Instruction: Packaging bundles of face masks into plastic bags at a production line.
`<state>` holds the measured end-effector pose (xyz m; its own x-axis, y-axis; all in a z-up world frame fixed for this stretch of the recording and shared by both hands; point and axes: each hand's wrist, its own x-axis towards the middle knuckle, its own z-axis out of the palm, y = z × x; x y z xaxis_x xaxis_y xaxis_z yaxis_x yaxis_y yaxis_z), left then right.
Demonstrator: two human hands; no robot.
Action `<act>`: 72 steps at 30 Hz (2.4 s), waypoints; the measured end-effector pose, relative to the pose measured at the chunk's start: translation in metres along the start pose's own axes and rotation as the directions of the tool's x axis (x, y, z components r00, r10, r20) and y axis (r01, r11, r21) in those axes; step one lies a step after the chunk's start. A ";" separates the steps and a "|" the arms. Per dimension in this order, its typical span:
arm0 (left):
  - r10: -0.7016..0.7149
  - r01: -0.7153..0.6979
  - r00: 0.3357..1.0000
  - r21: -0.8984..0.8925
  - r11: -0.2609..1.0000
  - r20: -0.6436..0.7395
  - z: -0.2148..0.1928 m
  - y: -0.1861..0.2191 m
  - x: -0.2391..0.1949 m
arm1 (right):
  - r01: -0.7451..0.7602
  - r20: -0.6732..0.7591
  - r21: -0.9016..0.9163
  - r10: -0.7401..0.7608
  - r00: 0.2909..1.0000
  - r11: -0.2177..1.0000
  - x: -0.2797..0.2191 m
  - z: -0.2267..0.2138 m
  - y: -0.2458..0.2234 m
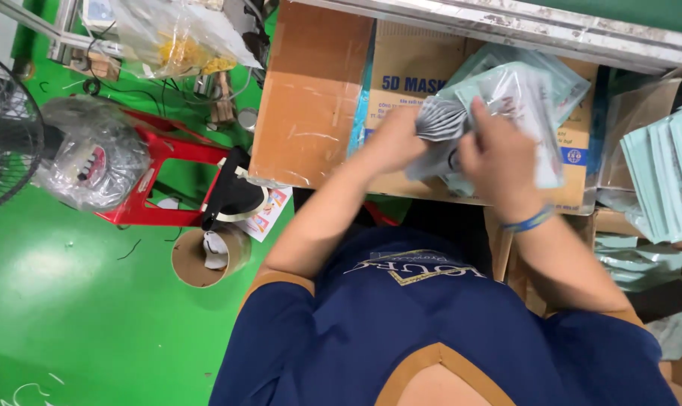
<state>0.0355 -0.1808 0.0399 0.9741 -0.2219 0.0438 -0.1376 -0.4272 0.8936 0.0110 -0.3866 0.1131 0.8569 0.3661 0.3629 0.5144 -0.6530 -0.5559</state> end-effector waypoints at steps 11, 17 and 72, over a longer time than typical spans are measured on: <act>-0.213 0.262 0.956 -0.915 0.308 0.202 0.112 -0.035 -0.030 | 0.221 -0.064 -0.156 -0.233 0.970 0.963 -0.049 0.033 0.026; 0.269 0.084 0.911 -0.780 0.621 0.313 0.117 -0.022 -0.072 | 0.376 0.117 0.054 -0.379 0.918 0.925 -0.021 -0.054 -0.039; 0.427 -0.276 0.898 0.625 0.730 -0.102 -0.056 -0.076 0.365 | -0.043 -0.195 0.728 0.267 0.944 0.684 0.081 0.026 0.119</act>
<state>0.4113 -0.1806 0.0130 0.8346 -0.2926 0.4667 -0.4818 -0.7985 0.3610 0.1424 -0.4180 0.0570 0.9395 0.0412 0.3399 0.3394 0.0202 -0.9404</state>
